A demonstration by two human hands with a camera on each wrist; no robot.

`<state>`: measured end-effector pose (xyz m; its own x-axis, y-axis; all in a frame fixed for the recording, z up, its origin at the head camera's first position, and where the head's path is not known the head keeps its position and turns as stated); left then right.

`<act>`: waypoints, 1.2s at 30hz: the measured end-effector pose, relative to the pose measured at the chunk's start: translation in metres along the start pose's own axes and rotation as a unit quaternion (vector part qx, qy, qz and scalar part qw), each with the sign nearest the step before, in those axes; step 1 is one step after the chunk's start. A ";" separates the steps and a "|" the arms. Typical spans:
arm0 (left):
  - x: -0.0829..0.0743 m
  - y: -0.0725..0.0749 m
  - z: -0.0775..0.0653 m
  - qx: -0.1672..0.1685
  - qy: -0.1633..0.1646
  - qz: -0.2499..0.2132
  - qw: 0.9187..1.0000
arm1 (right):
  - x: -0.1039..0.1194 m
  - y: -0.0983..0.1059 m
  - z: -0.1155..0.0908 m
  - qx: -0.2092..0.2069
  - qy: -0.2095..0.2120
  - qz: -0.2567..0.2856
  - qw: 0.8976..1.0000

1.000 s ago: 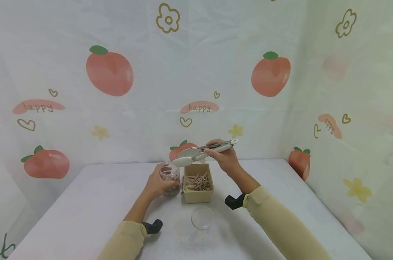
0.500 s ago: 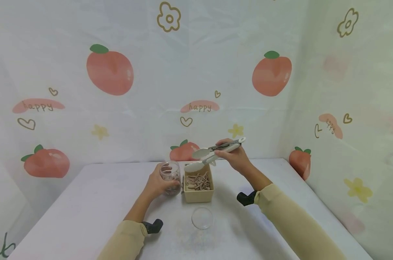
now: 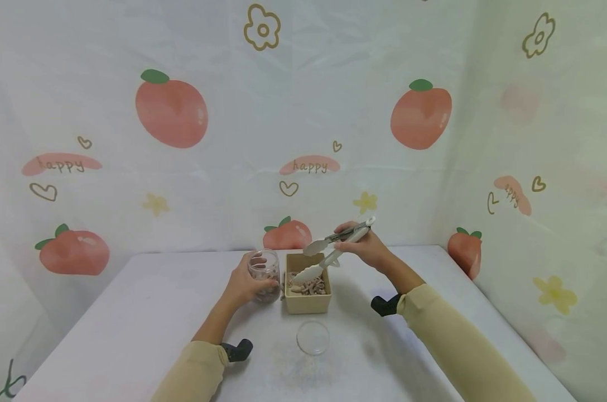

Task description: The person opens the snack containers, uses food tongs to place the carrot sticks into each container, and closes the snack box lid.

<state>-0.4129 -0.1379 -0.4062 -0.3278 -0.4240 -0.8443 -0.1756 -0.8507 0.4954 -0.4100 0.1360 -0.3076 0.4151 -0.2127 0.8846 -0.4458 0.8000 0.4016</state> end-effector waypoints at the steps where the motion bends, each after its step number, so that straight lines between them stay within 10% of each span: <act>1: 0.000 0.000 0.000 0.000 0.001 0.002 1.000 | -0.002 0.000 0.000 0.003 -0.003 0.000 1.000; 24: 0.001 -0.001 0.001 -0.004 0.005 0.007 1.000 | -0.004 -0.022 0.001 0.128 -0.035 -0.115 0.984; 36: -0.001 0.000 0.000 -0.003 0.007 0.007 1.000 | -0.009 -0.017 0.001 0.080 -0.031 -0.171 0.982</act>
<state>-0.4129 -0.1375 -0.4058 -0.3165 -0.4410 -0.8398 -0.1660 -0.8459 0.5068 -0.4067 0.1237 -0.3220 0.5156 -0.4908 0.7024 -0.4092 0.5792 0.7051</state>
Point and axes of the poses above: each hand's wrist, its own z-axis towards the middle knuckle, its own y-axis out of the back of the hand, x = y × z, the point moved 10 cm from there along z, towards the middle knuckle, and after that the axes turned 11 degrees about x, right-handed, at the moved point
